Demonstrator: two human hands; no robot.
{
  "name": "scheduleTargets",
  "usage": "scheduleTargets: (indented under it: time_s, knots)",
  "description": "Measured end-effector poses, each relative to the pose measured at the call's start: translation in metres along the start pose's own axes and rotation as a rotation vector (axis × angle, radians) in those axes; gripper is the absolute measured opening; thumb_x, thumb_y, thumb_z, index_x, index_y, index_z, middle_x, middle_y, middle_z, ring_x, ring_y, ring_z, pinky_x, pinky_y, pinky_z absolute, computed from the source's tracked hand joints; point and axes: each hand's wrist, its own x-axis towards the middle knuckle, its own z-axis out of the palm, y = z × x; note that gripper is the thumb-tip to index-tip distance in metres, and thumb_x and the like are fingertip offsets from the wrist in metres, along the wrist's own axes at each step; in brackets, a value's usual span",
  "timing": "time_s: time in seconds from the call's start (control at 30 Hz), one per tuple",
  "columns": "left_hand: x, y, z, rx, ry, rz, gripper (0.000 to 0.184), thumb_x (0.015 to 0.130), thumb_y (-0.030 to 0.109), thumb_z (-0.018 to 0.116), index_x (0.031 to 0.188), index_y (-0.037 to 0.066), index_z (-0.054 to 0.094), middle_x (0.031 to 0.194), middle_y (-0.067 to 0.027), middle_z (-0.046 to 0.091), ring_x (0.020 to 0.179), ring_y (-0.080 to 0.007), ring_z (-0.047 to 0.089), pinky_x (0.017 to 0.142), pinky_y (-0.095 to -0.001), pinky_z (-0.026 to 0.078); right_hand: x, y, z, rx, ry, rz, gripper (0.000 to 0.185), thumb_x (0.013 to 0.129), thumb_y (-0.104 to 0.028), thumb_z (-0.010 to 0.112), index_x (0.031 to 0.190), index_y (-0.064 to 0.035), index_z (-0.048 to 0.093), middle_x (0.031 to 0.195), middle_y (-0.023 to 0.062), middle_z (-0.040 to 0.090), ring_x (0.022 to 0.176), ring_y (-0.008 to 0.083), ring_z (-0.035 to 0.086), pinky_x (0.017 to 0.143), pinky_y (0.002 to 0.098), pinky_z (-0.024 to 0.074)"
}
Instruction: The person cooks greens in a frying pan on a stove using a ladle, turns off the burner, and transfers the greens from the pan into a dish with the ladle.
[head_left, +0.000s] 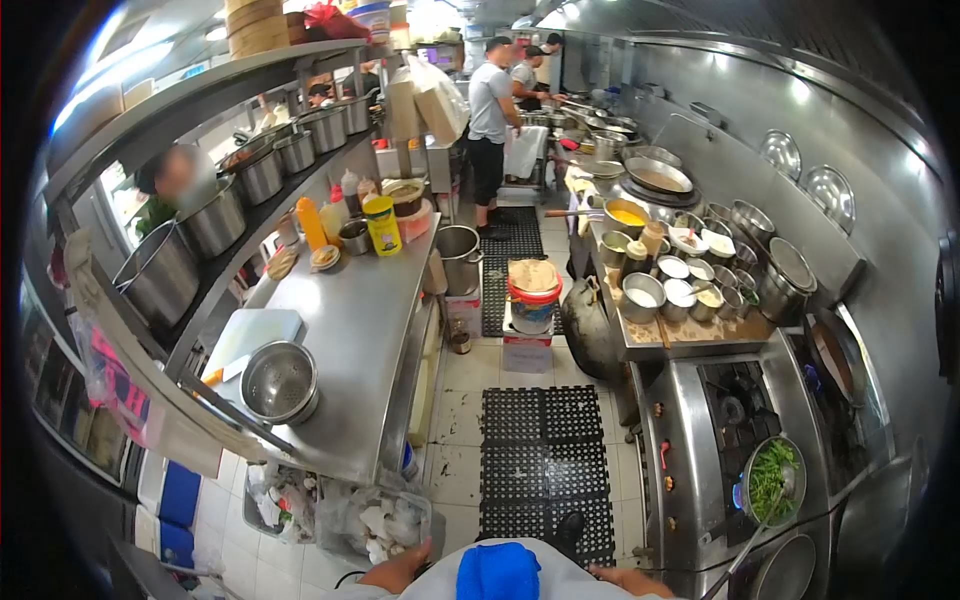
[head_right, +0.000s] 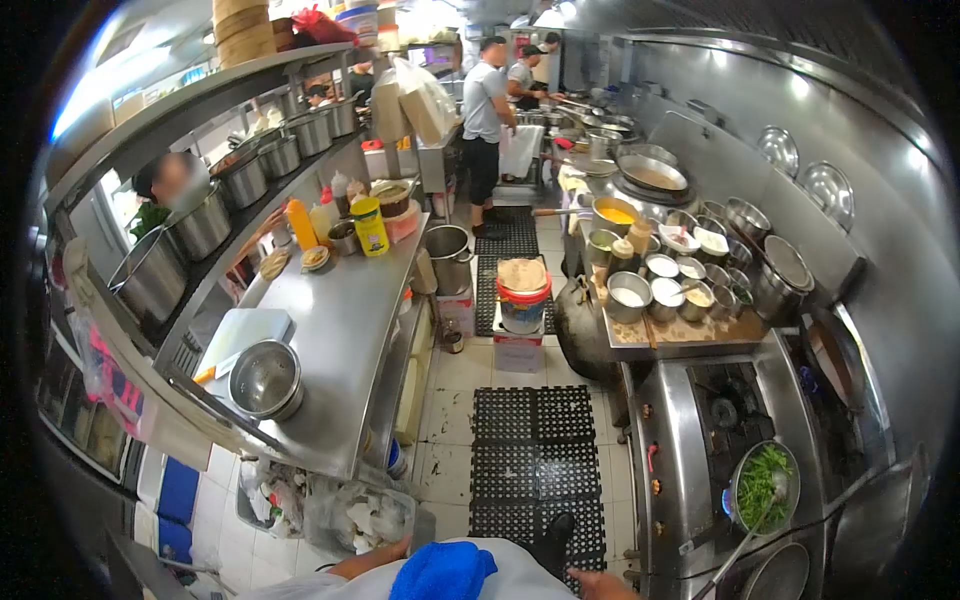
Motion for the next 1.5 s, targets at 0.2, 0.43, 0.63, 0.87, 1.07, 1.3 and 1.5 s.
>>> scheduleTargets:
  time_s: [0.2, 0.43, 0.63, 0.87, 1.07, 1.3, 1.5]
  knots:
    - [-0.035, 0.195, -0.042, -0.174, 0.003, 0.186, 0.108, 0.072, 0.085, 0.028, 0.146, 0.011, 0.001, 0.152, -0.0161, -0.001, 0.14, -0.0345, 0.002, 0.107, -0.0612, 0.01, 0.032, -0.187, -0.148, -0.068, 0.313, -0.335, 0.031, 0.093, -0.024, 0.045, 0.109, -0.0009, 0.058, 0.105, 0.0119, 0.06, 0.094, 0.0238, 0.057, 0.083, 0.0363, 0.0461]
    - [-0.308, 0.557, -0.155, -0.204, 0.264, 1.232, 0.085, 0.073, 0.063, 0.032, 0.137, 0.009, 0.016, 0.14, -0.0169, 0.014, 0.129, -0.0343, 0.016, 0.099, -0.0562, 0.019, -0.264, -0.573, -0.367, 0.196, 0.739, -1.28, 0.03, 0.093, -0.023, 0.044, 0.108, -0.001, 0.058, 0.104, 0.0102, 0.06, 0.094, 0.0224, 0.056, 0.082, 0.0355, 0.046]
    - [-0.414, 0.598, -0.158, 0.579, 1.406, 1.88, 0.054, 0.077, 0.034, 0.04, 0.123, 0.005, 0.038, 0.122, -0.0182, 0.037, 0.114, -0.0338, 0.037, 0.09, -0.0483, 0.033, -0.422, -0.57, -0.349, 0.152, 0.783, -1.79, 0.028, 0.093, -0.021, 0.043, 0.107, -0.0011, 0.058, 0.103, 0.0088, 0.06, 0.094, 0.0212, 0.056, 0.082, 0.0348, 0.046]
    - [-0.142, 0.478, -0.075, 1.23, 1.518, 1.797, 0.035, 0.08, 0.011, 0.047, 0.113, 0.003, 0.055, 0.11, -0.0189, 0.055, 0.104, -0.033, 0.053, 0.085, -0.0408, 0.043, -0.145, -0.459, -0.308, -0.194, 0.81, -0.819, 0.029, 0.09, -0.024, 0.047, 0.105, -0.0034, 0.06, 0.098, 0.0089, 0.064, 0.089, 0.0215, 0.06, 0.079, 0.0365, 0.0484]
    - [-0.013, 0.144, 0.031, 0.533, -0.14, 0.561, 0.078, 0.082, 0.056, 0.042, 0.139, 0.007, 0.023, 0.142, -0.0155, 0.021, 0.132, -0.0312, 0.019, 0.107, -0.0431, 0.018, 0.043, -0.064, -0.031, -0.405, -0.046, -0.182, 0.08, 0.08, -0.063, 0.047, 0.138, -0.0105, 0.027, 0.137, 0.0197, 0.025, 0.127, 0.0316, 0.022, 0.103, 0.0476, 0.0211]
    - [-0.14, 0.3, -0.051, -0.314, -0.056, 1.038, 0.079, 0.094, 0.06, 0.029, 0.148, 0.006, 0.009, 0.156, -0.0078, 0.005, 0.143, -0.02, 0.002, 0.115, -0.0396, 0.002, -0.058, -0.151, -0.015, 0.343, -0.062, -0.409, 0.083, 0.091, -0.054, 0.044, 0.148, -0.0051, 0.008, 0.154, 0.0141, 0.013, 0.14, 0.0286, 0.016, 0.11, 0.0422, 0.0208]
    - [-0.269, 0.496, -0.135, -0.466, -0.018, 1.139, 0.09, 0.089, 0.068, 0.03, 0.148, 0.008, 0.0, 0.155, -0.0106, -0.001, 0.142, -0.0195, 0.005, 0.114, -0.0343, 0.004, -0.214, -0.293, -0.03, 0.363, 0.076, -1.035, 0.081, 0.095, -0.054, 0.033, 0.147, -0.0001, 0.002, 0.155, 0.0153, 0.003, 0.143, 0.0259, 0.002, 0.114, 0.0368, 0.0025]
